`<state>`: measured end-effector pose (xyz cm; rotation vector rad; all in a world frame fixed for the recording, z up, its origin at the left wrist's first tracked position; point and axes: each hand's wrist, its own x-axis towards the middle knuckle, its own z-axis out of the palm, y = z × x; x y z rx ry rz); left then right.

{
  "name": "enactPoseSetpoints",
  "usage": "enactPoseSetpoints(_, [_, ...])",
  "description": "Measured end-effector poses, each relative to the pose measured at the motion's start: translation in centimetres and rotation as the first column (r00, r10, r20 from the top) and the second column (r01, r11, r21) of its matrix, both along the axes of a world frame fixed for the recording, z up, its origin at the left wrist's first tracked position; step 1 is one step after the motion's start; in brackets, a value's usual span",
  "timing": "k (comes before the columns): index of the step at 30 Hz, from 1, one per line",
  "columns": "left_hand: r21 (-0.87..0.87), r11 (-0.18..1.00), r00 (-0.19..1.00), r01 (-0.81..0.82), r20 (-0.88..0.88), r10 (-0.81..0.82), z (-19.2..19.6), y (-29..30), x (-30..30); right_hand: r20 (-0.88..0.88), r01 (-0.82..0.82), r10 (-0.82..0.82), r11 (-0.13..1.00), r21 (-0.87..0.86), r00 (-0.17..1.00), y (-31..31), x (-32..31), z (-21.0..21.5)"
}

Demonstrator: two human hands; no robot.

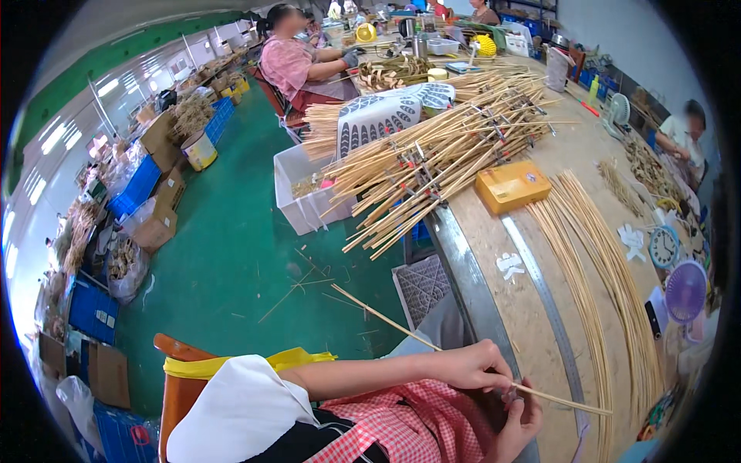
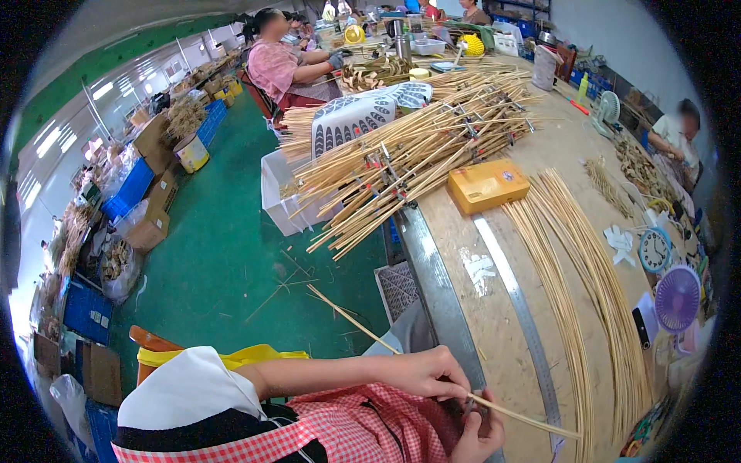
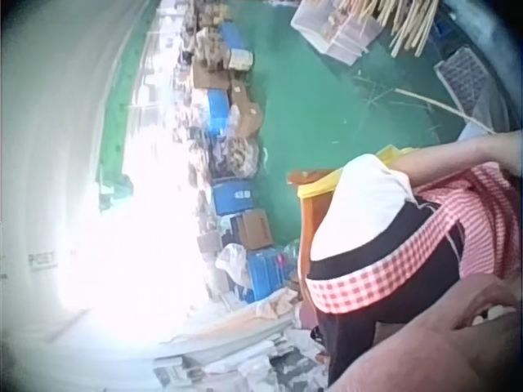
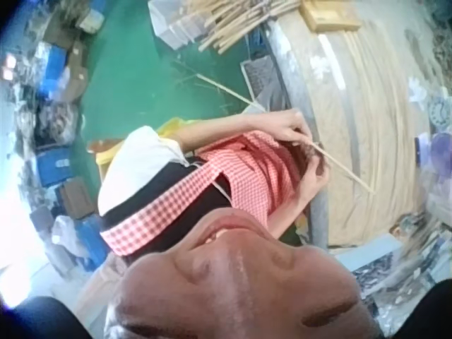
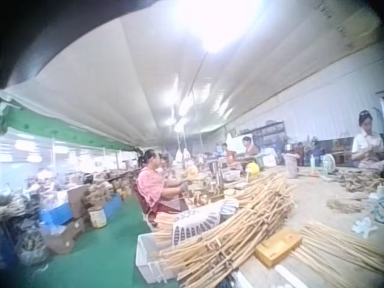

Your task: The person sits at a workbench in a factory and assembles long bamboo sticks. They pick up sticks, align them, and secure them together using small rubber bands. The person handles the sticks one by one, placing the finished bundles on the table.

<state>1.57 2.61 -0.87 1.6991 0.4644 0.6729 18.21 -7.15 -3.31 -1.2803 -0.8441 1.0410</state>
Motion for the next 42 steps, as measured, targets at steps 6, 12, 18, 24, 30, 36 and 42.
enactPoseSetpoints(6, [-0.128, 0.987, 0.995, 0.096, -0.019, -0.099, 0.4, 0.7, 0.7, 0.123, -0.070, 0.080, 0.995, -0.077, 0.989, 1.3, 1.5, 0.5])
enactPoseSetpoints(12, [-0.245, 0.964, 0.987, 0.105, -0.089, -0.131, 0.6, 0.8, 1.9, -0.059, -0.059, 0.055, 0.996, -0.071, 0.997, 2.1, 1.9, 2.3])
enactPoseSetpoints(18, [-0.353, 0.931, 0.961, -0.095, -0.278, -0.008, 3.8, -0.6, 2.9, -0.084, 0.008, -0.006, 1.000, 0.025, 0.996, 2.4, 3.6, 1.9])
enactPoseSetpoints(24, [0.097, 0.941, 0.860, -0.325, -0.384, 0.336, 6.1, 1.2, -0.5, -0.038, 0.325, -0.333, 0.935, -0.143, 0.942, 4.0, 3.9, 2.8])
enactPoseSetpoints(30, [0.140, 0.899, 0.732, -0.415, -0.536, 0.421, 5.1, 3.6, -7.0, -0.316, 0.381, -0.434, 0.899, -0.218, 0.844, 5.6, 4.6, 3.8])
enactPoseSetpoints(36, [0.027, 0.949, 0.847, -0.313, -0.444, 0.292, 5.5, 6.5, -10.7, -0.440, 0.403, -0.385, 0.913, -0.056, 0.812, 10.3, 5.8, 3.1])
enactPoseSetpoints(42, [0.329, 0.865, 0.751, -0.378, -0.438, 0.495, 9.2, 7.6, -15.1, -0.403, 0.140, -0.159, 0.987, -0.076, 0.901, 14.5, 2.6, 4.8])
